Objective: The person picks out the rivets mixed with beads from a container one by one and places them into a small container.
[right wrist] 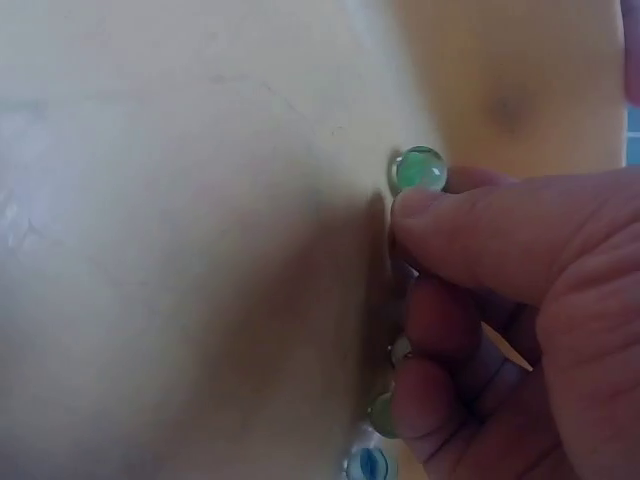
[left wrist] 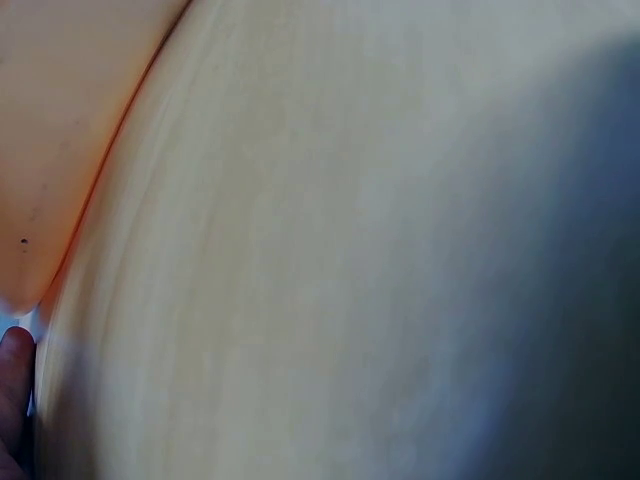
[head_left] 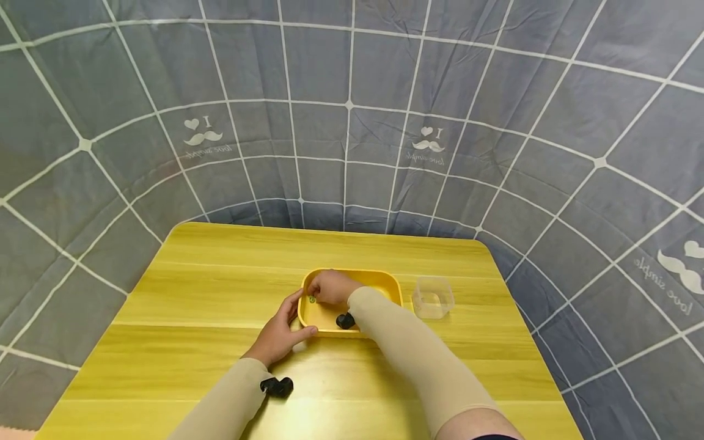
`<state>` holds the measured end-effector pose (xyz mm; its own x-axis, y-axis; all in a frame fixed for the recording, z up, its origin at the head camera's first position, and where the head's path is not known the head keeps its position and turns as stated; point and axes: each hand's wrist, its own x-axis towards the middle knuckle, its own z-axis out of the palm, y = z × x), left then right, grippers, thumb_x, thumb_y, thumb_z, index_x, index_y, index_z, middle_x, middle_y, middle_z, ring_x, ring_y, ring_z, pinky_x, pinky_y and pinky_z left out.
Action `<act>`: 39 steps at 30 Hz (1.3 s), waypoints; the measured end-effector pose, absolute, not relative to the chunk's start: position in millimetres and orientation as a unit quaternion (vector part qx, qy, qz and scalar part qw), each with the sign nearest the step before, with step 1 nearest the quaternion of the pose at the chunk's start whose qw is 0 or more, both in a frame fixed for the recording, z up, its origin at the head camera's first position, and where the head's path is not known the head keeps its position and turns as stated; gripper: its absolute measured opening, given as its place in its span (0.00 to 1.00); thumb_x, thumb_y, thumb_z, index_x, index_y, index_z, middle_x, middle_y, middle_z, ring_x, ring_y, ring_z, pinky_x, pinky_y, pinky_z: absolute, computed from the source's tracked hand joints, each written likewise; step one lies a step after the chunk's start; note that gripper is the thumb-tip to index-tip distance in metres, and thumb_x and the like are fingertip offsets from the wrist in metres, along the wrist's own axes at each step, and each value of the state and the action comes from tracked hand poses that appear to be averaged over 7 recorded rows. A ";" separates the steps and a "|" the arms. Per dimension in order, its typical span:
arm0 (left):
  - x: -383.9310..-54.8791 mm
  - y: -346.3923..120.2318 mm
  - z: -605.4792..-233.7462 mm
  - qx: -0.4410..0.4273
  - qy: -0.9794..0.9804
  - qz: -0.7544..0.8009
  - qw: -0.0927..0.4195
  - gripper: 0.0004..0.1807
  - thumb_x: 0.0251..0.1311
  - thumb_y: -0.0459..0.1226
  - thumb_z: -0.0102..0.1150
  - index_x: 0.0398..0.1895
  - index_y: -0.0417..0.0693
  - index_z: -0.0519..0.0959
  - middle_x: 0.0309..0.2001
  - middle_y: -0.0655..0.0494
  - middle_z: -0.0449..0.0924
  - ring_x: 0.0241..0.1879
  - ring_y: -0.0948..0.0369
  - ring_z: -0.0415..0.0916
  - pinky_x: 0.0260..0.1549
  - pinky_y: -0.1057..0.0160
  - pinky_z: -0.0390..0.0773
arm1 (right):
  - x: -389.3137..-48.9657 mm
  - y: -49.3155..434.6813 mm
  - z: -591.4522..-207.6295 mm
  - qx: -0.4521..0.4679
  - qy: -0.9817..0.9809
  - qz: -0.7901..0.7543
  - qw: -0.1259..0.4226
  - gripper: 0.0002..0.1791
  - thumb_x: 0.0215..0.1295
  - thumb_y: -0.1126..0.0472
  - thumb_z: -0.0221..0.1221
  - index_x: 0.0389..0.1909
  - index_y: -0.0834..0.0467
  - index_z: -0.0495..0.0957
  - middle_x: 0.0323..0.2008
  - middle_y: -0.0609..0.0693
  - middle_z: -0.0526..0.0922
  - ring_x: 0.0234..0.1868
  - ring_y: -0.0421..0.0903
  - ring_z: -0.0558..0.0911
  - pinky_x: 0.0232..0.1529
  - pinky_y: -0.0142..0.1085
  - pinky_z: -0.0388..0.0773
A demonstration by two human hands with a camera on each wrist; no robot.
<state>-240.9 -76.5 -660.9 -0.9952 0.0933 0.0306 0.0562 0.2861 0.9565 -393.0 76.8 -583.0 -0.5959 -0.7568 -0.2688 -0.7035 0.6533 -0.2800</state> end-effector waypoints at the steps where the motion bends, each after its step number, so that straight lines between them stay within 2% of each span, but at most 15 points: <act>1: -240.6 -76.1 -660.3 0.045 0.801 0.596 0.016 0.53 0.65 0.49 0.73 0.86 0.64 0.50 0.84 0.53 0.56 0.82 0.51 0.57 0.80 0.45 0.61 | -393.2 76.9 -584.4 -0.409 0.891 -0.073 0.181 0.13 0.67 0.67 0.67 0.48 0.52 0.91 0.37 0.39 0.89 0.35 0.36 0.79 0.43 0.26 0.77; 12: -236.0 -72.0 -660.8 0.040 0.796 0.604 0.009 0.53 0.63 0.49 0.75 0.85 0.64 0.52 0.84 0.53 0.58 0.82 0.51 0.58 0.79 0.45 0.60 | -389.6 75.2 -601.2 -0.404 0.900 -0.059 0.153 0.06 0.64 0.63 0.72 0.39 0.49 0.92 0.37 0.37 0.90 0.39 0.34 0.83 0.50 0.25 0.82; 20: -236.8 -71.0 -661.6 0.045 0.794 0.606 0.005 0.53 0.63 0.49 0.75 0.85 0.63 0.52 0.84 0.51 0.56 0.82 0.49 0.58 0.79 0.45 0.60 | -390.1 78.5 -604.9 -0.413 0.897 -0.062 0.146 0.04 0.66 0.63 0.70 0.35 0.50 0.90 0.34 0.40 0.90 0.33 0.35 0.79 0.42 0.23 0.79; 25: -238.4 -70.9 -665.3 0.041 0.798 0.601 -0.001 0.53 0.63 0.48 0.75 0.85 0.62 0.52 0.84 0.51 0.56 0.82 0.50 0.58 0.79 0.46 0.60 | -388.8 78.8 -603.5 -0.426 0.892 -0.049 0.142 0.03 0.69 0.61 0.69 0.35 0.49 0.89 0.33 0.39 0.88 0.33 0.33 0.79 0.41 0.22 0.78; 34: -237.1 -70.8 -663.6 0.039 0.797 0.603 0.010 0.54 0.63 0.47 0.75 0.85 0.62 0.51 0.84 0.51 0.55 0.82 0.52 0.57 0.80 0.48 0.58 | -380.9 79.3 -599.1 -0.418 0.895 -0.054 0.148 0.08 0.71 0.59 0.68 0.29 0.48 0.84 0.27 0.37 0.81 0.29 0.35 0.76 0.36 0.24 0.74; 39: -237.1 -71.1 -662.4 0.041 0.800 0.599 0.008 0.54 0.64 0.48 0.75 0.86 0.61 0.50 0.84 0.50 0.55 0.82 0.51 0.57 0.80 0.47 0.59 | -378.4 80.1 -595.5 -0.425 0.891 -0.053 0.151 0.10 0.73 0.58 0.67 0.29 0.49 0.83 0.26 0.38 0.80 0.28 0.35 0.75 0.34 0.24 0.72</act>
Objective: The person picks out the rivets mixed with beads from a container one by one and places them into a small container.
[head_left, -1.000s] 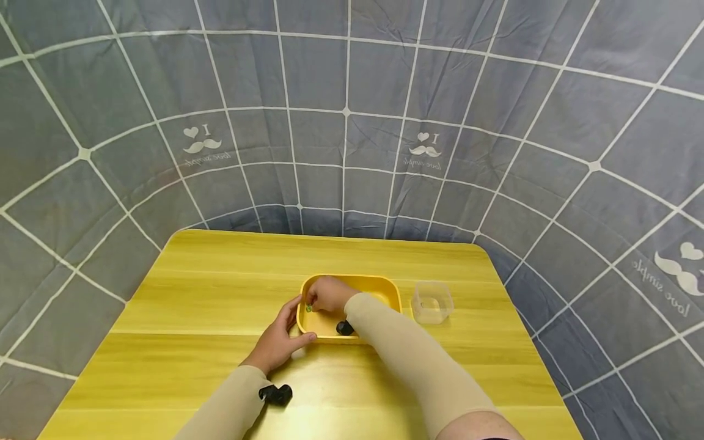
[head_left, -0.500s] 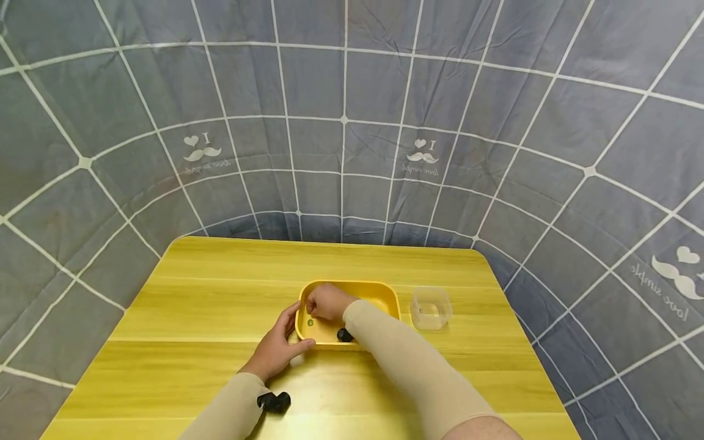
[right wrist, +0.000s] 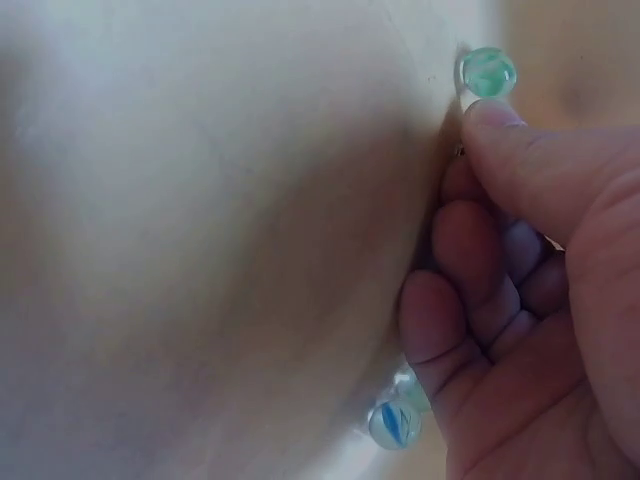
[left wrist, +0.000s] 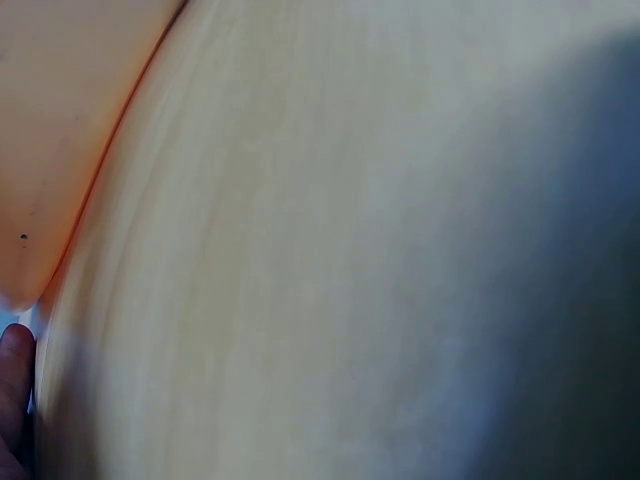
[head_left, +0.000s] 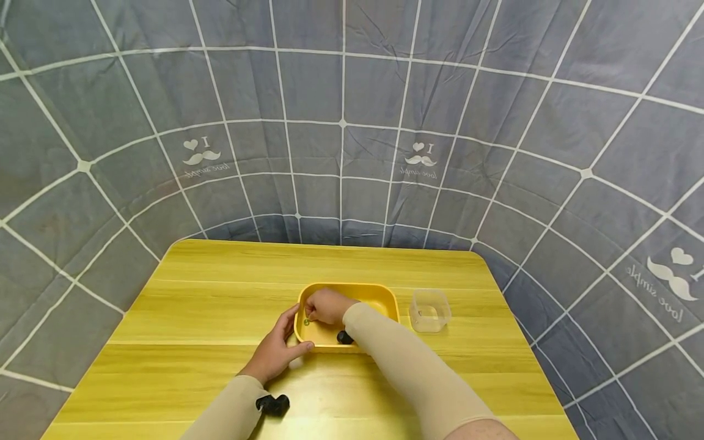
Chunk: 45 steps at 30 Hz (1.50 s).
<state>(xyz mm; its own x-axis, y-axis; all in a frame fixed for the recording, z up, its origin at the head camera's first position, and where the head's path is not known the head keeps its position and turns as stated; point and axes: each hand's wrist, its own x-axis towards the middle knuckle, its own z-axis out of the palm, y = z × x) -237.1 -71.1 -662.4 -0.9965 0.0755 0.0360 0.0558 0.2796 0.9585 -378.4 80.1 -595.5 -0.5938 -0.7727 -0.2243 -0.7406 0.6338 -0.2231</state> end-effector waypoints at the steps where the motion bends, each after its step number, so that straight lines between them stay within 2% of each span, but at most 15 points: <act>1: -237.0 -71.0 -662.3 0.041 0.800 0.598 0.008 0.54 0.64 0.48 0.75 0.86 0.61 0.50 0.84 0.50 0.55 0.82 0.50 0.57 0.80 0.46 0.59 | -378.4 80.4 -595.5 -0.426 0.891 -0.052 0.152 0.10 0.73 0.58 0.66 0.29 0.48 0.82 0.26 0.38 0.80 0.28 0.35 0.75 0.34 0.24 0.72; 15: -236.5 -70.7 -660.7 0.042 0.801 0.597 0.008 0.53 0.65 0.47 0.74 0.86 0.58 0.50 0.84 0.49 0.54 0.82 0.48 0.56 0.80 0.45 0.58 | -384.1 84.2 -595.6 -0.416 0.888 -0.091 0.175 0.11 0.75 0.58 0.64 0.29 0.49 0.80 0.25 0.39 0.77 0.28 0.36 0.73 0.33 0.25 0.70; 27: -236.1 -70.6 -660.7 0.041 0.803 0.595 0.007 0.54 0.64 0.49 0.74 0.86 0.59 0.50 0.84 0.49 0.55 0.82 0.49 0.57 0.80 0.46 0.58 | -391.5 88.0 -594.5 -0.379 0.895 -0.116 0.206 0.11 0.77 0.58 0.62 0.30 0.50 0.80 0.26 0.40 0.79 0.26 0.37 0.74 0.30 0.27 0.72; 32: -236.0 -70.5 -659.1 0.037 0.802 0.596 0.007 0.54 0.64 0.48 0.74 0.85 0.60 0.51 0.84 0.49 0.54 0.82 0.50 0.56 0.80 0.47 0.57 | -391.1 93.0 -585.3 -0.374 0.894 -0.122 0.216 0.11 0.78 0.58 0.61 0.31 0.51 0.80 0.25 0.40 0.80 0.26 0.36 0.74 0.30 0.26 0.73; 40: -235.6 -70.0 -655.3 0.033 0.797 0.602 0.009 0.53 0.63 0.48 0.75 0.85 0.59 0.51 0.85 0.49 0.54 0.83 0.49 0.55 0.81 0.47 0.57 | -389.2 102.8 -564.6 -0.389 0.891 -0.121 0.203 0.10 0.78 0.60 0.61 0.34 0.54 0.85 0.25 0.40 0.82 0.25 0.36 0.75 0.31 0.26 0.74; 45: -235.7 -70.0 -655.2 0.032 0.798 0.602 0.011 0.53 0.63 0.50 0.74 0.85 0.60 0.51 0.85 0.48 0.53 0.82 0.49 0.55 0.80 0.46 0.57 | -387.6 107.7 -551.0 -0.383 0.893 -0.127 0.201 0.09 0.74 0.63 0.61 0.33 0.53 0.85 0.24 0.40 0.81 0.24 0.37 0.75 0.31 0.27 0.74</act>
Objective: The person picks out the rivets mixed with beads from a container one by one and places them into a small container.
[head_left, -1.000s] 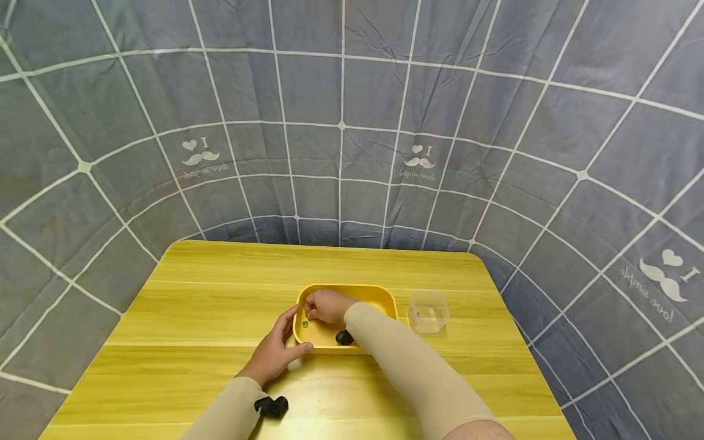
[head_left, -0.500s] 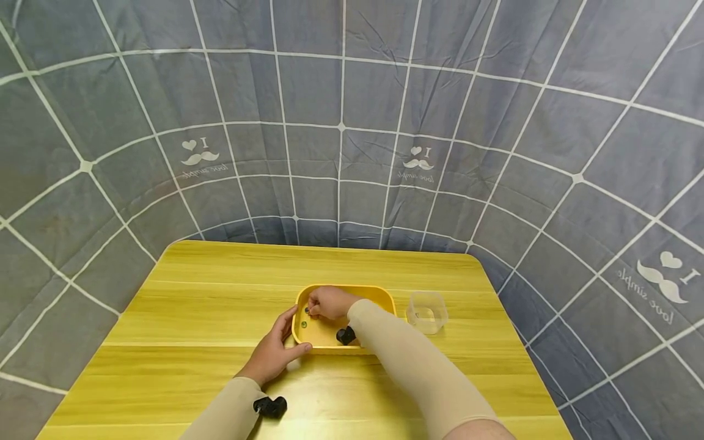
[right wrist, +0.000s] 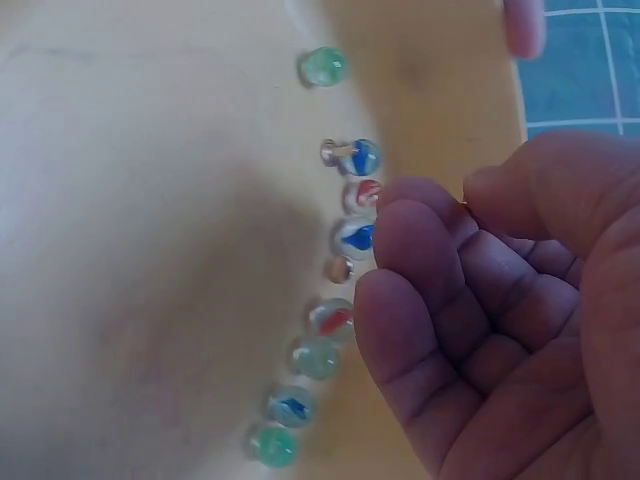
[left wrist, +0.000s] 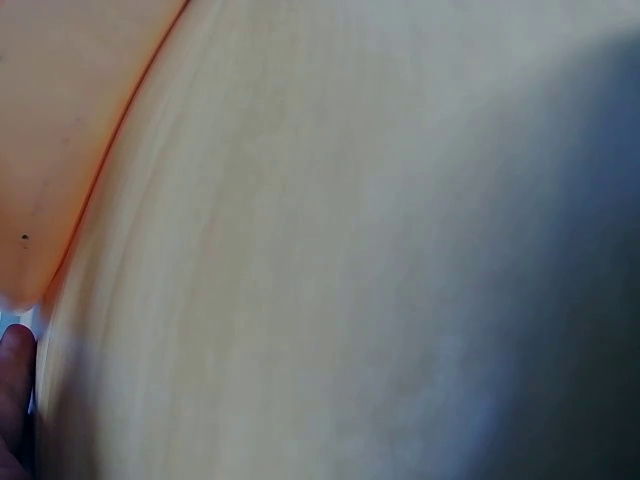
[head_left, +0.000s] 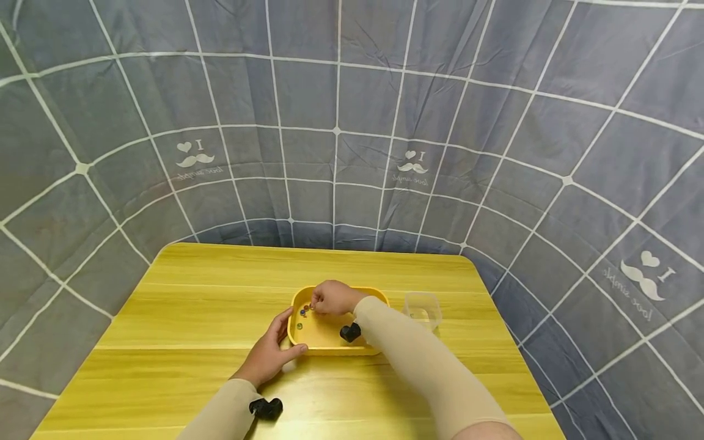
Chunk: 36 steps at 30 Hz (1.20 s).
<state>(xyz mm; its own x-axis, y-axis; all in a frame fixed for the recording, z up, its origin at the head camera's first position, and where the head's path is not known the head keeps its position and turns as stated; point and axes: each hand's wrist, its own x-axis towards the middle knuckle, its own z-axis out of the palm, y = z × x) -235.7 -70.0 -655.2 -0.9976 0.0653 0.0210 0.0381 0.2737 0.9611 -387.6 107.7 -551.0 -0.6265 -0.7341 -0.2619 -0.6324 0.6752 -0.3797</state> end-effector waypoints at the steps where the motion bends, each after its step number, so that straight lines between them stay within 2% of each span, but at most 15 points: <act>1: -235.6 -70.0 -655.4 0.032 0.798 0.601 0.012 0.53 0.63 0.50 0.74 0.85 0.60 0.51 0.85 0.48 0.53 0.82 0.48 0.55 0.80 0.46 0.57 | -387.1 108.5 -548.4 -0.380 0.893 -0.131 0.201 0.08 0.73 0.64 0.61 0.32 0.53 0.85 0.24 0.40 0.80 0.24 0.37 0.75 0.30 0.27 0.74; 8: -234.7 -70.5 -659.0 0.029 0.798 0.601 0.015 0.53 0.64 0.49 0.74 0.85 0.60 0.50 0.85 0.48 0.54 0.82 0.48 0.56 0.80 0.46 0.59 | -385.0 119.5 -532.0 -0.370 0.891 -0.164 0.204 0.05 0.70 0.65 0.63 0.39 0.58 0.87 0.27 0.41 0.84 0.25 0.38 0.76 0.30 0.28 0.76; 12: -234.3 -70.2 -659.7 0.029 0.798 0.602 0.014 0.53 0.64 0.50 0.74 0.85 0.60 0.50 0.84 0.47 0.54 0.82 0.47 0.56 0.79 0.47 0.60 | -386.4 131.0 -523.8 -0.369 0.889 -0.180 0.204 0.08 0.73 0.63 0.63 0.45 0.61 0.89 0.35 0.49 0.90 0.28 0.38 0.80 0.33 0.29 0.80; 15: -234.7 -69.9 -660.7 0.027 0.798 0.602 0.013 0.54 0.64 0.50 0.74 0.85 0.60 0.50 0.84 0.47 0.55 0.82 0.48 0.56 0.79 0.47 0.60 | -386.3 140.5 -516.6 -0.369 0.891 -0.178 0.198 0.10 0.75 0.62 0.62 0.48 0.62 0.89 0.42 0.50 0.91 0.30 0.38 0.81 0.38 0.30 0.81; 16: -235.0 -70.0 -661.3 0.029 0.799 0.601 0.012 0.54 0.64 0.50 0.74 0.86 0.60 0.50 0.84 0.47 0.54 0.82 0.48 0.56 0.79 0.47 0.59 | -386.2 143.5 -514.2 -0.368 0.893 -0.173 0.192 0.11 0.75 0.61 0.62 0.48 0.61 0.89 0.43 0.48 0.91 0.31 0.37 0.81 0.40 0.31 0.82; 24: -235.7 -69.9 -661.3 0.030 0.801 0.598 0.015 0.55 0.63 0.51 0.74 0.86 0.60 0.49 0.85 0.48 0.53 0.82 0.48 0.55 0.80 0.46 0.58 | -388.7 172.1 -497.1 -0.357 0.905 -0.166 0.161 0.10 0.75 0.60 0.63 0.47 0.58 0.90 0.43 0.45 0.91 0.33 0.38 0.80 0.43 0.34 0.82; 31: -236.0 -69.3 -659.0 0.036 0.804 0.593 0.006 0.55 0.63 0.51 0.75 0.86 0.59 0.50 0.84 0.47 0.54 0.82 0.48 0.56 0.79 0.47 0.58 | -389.0 201.1 -476.0 -0.326 0.917 -0.180 0.142 0.07 0.74 0.60 0.64 0.43 0.52 0.91 0.41 0.44 0.90 0.36 0.40 0.82 0.43 0.37 0.83; 36: -237.1 -67.8 -657.1 0.040 0.806 0.590 0.001 0.55 0.63 0.51 0.74 0.86 0.58 0.50 0.84 0.46 0.54 0.81 0.47 0.57 0.79 0.46 0.59 | -388.9 224.4 -464.2 -0.305 0.923 -0.194 0.135 0.07 0.74 0.60 0.64 0.44 0.54 0.90 0.41 0.45 0.90 0.36 0.39 0.81 0.43 0.36 0.83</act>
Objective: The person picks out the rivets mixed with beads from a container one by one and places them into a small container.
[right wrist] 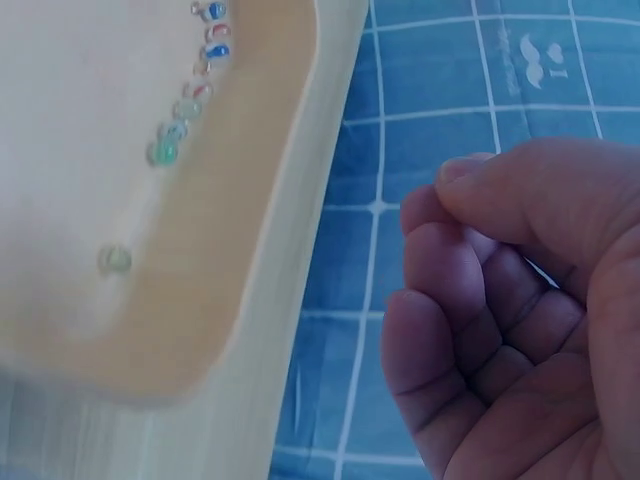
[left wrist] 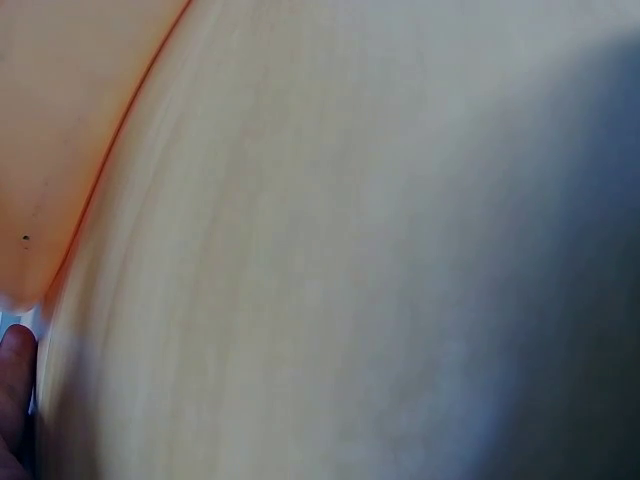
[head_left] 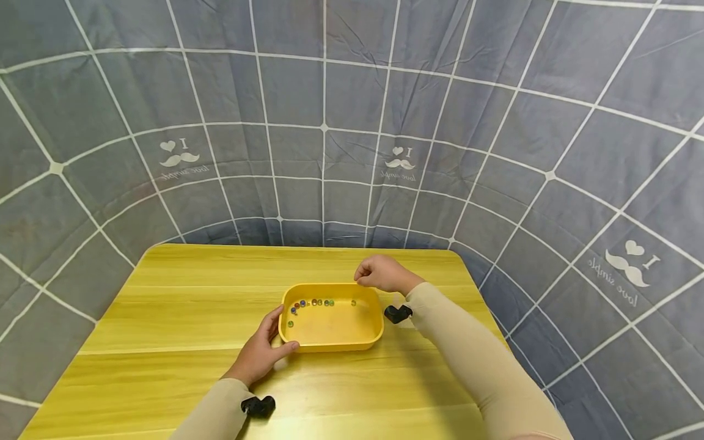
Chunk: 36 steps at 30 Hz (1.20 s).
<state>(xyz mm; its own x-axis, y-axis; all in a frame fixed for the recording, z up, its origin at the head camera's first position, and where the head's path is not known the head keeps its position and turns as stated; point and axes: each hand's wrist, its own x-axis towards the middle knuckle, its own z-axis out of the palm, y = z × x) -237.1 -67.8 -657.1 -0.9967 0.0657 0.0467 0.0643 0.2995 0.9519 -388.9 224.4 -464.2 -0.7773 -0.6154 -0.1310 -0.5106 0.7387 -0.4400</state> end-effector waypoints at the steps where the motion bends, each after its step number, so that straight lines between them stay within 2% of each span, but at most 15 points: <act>1: -237.2 -67.8 -657.3 0.041 0.806 0.590 0.000 0.55 0.63 0.51 0.74 0.86 0.58 0.50 0.84 0.46 0.54 0.81 0.46 0.57 0.79 0.46 0.59 | -389.0 228.8 -463.0 -0.302 0.923 -0.197 0.136 0.07 0.74 0.60 0.64 0.44 0.54 0.90 0.41 0.45 0.90 0.34 0.39 0.80 0.41 0.35 0.82; 5: -237.6 -67.9 -658.3 0.041 0.802 0.595 0.004 0.56 0.62 0.52 0.75 0.86 0.59 0.50 0.84 0.48 0.55 0.81 0.47 0.57 0.79 0.46 0.59 | -389.4 246.0 -460.0 -0.289 0.925 -0.207 0.131 0.06 0.74 0.60 0.63 0.43 0.53 0.89 0.40 0.47 0.90 0.29 0.41 0.75 0.38 0.34 0.78; 10: -238.4 -68.4 -659.8 0.044 0.802 0.596 0.005 0.55 0.63 0.52 0.74 0.86 0.59 0.49 0.84 0.48 0.54 0.82 0.48 0.56 0.79 0.45 0.58 | -388.0 267.9 -457.3 -0.276 0.930 -0.215 0.116 0.06 0.73 0.61 0.63 0.43 0.53 0.89 0.39 0.48 0.90 0.31 0.40 0.78 0.41 0.35 0.80; 17: -237.7 -68.9 -658.6 0.045 0.806 0.591 0.004 0.55 0.64 0.51 0.74 0.86 0.57 0.49 0.84 0.47 0.55 0.82 0.49 0.55 0.79 0.43 0.58 | -383.4 300.3 -458.9 -0.263 0.931 -0.227 0.109 0.06 0.72 0.62 0.64 0.41 0.55 0.90 0.36 0.50 0.90 0.27 0.42 0.74 0.39 0.37 0.78; 27: -237.5 -69.4 -658.4 0.043 0.808 0.587 0.002 0.56 0.63 0.51 0.75 0.86 0.57 0.49 0.84 0.47 0.56 0.81 0.49 0.57 0.79 0.46 0.59 | -379.7 335.1 -471.0 -0.246 0.941 -0.212 0.095 0.07 0.70 0.62 0.65 0.42 0.60 0.90 0.35 0.45 0.89 0.31 0.41 0.78 0.39 0.37 0.79; 36: -237.6 -66.5 -660.5 0.042 0.804 0.593 0.005 0.57 0.62 0.51 0.75 0.86 0.56 0.49 0.84 0.46 0.56 0.81 0.48 0.57 0.79 0.46 0.59 | -378.4 355.9 -485.4 -0.217 0.944 -0.222 0.108 0.08 0.70 0.63 0.65 0.42 0.62 0.89 0.34 0.46 0.89 0.28 0.42 0.76 0.35 0.37 0.76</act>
<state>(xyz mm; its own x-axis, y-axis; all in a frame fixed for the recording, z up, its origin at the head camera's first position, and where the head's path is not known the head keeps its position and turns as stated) -237.6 -66.5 -660.5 -0.9964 0.0733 0.0418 0.0616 0.2934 0.9540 -378.4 355.9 -485.4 -0.8827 -0.4576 -0.1070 -0.3620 0.8072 -0.4663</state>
